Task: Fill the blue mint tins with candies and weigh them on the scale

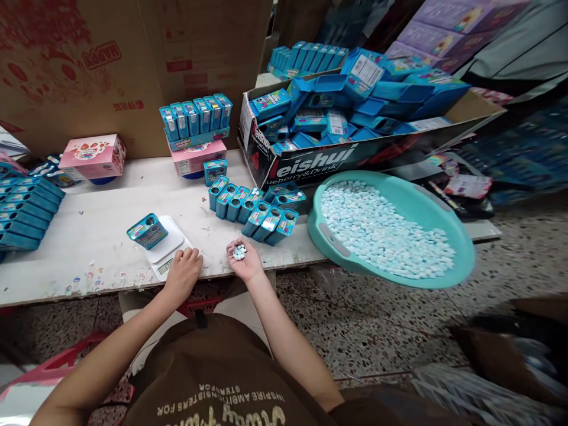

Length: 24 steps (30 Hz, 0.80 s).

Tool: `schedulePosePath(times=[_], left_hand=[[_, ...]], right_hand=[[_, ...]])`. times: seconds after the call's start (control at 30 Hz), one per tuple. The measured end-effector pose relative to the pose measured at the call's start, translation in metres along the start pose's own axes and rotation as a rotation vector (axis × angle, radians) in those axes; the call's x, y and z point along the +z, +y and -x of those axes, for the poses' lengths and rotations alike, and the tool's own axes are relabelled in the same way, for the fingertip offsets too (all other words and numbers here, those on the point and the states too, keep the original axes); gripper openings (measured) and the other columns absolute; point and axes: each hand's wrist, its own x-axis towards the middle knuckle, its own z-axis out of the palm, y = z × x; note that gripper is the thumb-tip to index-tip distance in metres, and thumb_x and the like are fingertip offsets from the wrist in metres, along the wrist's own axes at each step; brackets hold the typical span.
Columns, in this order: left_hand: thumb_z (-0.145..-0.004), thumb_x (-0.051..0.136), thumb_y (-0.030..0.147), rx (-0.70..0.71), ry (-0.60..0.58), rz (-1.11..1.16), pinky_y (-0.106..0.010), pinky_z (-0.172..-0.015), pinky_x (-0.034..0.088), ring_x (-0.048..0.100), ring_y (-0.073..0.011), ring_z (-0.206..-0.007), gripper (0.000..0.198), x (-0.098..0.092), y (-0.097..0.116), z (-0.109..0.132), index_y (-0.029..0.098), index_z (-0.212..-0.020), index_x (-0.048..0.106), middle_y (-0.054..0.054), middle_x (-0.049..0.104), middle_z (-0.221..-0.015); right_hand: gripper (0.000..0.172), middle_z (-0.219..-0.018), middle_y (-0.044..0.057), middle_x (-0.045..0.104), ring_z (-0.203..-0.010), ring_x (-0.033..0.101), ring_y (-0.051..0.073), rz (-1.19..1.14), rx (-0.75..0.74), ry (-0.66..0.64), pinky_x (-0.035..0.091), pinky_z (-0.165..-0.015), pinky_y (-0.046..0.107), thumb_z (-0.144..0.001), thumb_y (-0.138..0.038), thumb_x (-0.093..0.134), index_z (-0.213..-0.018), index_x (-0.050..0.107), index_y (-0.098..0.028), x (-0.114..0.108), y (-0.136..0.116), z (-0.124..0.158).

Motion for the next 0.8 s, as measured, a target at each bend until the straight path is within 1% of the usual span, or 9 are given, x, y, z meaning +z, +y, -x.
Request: schedulePosePath(times=[0.1,0.23,0.4,0.53,0.67,0.8], left_hand=[[-0.084,0.049,0.014,0.021,-0.044,-0.022,-0.037,-0.071,0.034,0.047,-0.0246,-0.089,0.013,0.001,-0.001,-0.003,0.014,-0.08,0.062,-0.01,0.054,-0.089],[-0.083,0.05,0.013,0.028,-0.04,-0.026,-0.038,-0.07,0.034,0.047,-0.025,-0.089,0.015,0.005,-0.001,-0.005,0.014,-0.075,0.063,-0.011,0.055,-0.086],[-0.083,0.05,0.014,-0.019,-0.037,0.012,-0.038,-0.07,0.034,0.048,-0.025,-0.089,0.015,0.009,0.003,-0.005,0.014,-0.075,0.063,-0.011,0.056,-0.086],[-0.083,0.052,0.015,-0.044,-0.042,0.049,-0.037,-0.072,0.033,0.048,-0.0242,-0.091,0.014,0.012,0.014,-0.009,0.013,-0.075,0.064,-0.011,0.057,-0.086],[-0.083,0.053,0.016,-0.07,-0.038,0.085,-0.036,-0.073,0.033,0.047,-0.0237,-0.093,0.013,0.018,0.025,-0.018,0.012,-0.079,0.065,-0.011,0.057,-0.087],[-0.084,0.052,0.015,-0.093,-0.022,0.127,-0.037,-0.074,0.032,0.048,-0.0241,-0.093,0.013,0.024,0.027,-0.028,0.011,-0.083,0.065,-0.011,0.059,-0.087]], right_hand=[[0.031,-0.055,-0.001,0.053,-0.054,0.053,0.008,0.007,0.001,-0.015,0.049,-0.047,0.015,-0.09,-0.018,0.039,-0.062,0.05,-0.016,-0.004,0.0,0.001],[0.028,-0.056,-0.001,0.053,-0.054,0.054,0.008,0.02,0.006,-0.035,0.05,-0.047,0.015,-0.089,-0.016,0.041,-0.062,0.049,-0.017,-0.005,0.0,0.003],[0.026,-0.055,-0.002,0.053,-0.054,0.054,0.007,0.066,-0.004,-0.027,0.05,-0.048,0.015,-0.088,-0.015,0.043,-0.062,0.048,-0.017,-0.01,0.0,0.004],[0.025,-0.056,-0.002,0.053,-0.055,0.055,0.007,0.101,-0.002,-0.021,0.051,-0.048,0.015,-0.087,-0.014,0.044,-0.062,0.048,-0.017,-0.017,0.001,0.004],[0.026,-0.055,-0.003,0.053,-0.055,0.055,0.007,0.134,-0.004,0.002,0.051,-0.048,0.015,-0.086,-0.013,0.042,-0.062,0.049,-0.018,-0.02,0.002,0.006],[0.027,-0.055,-0.003,0.053,-0.053,0.054,0.007,0.157,-0.021,0.017,0.05,-0.049,0.014,-0.087,-0.013,0.04,-0.061,0.049,-0.017,-0.02,0.002,0.008]])
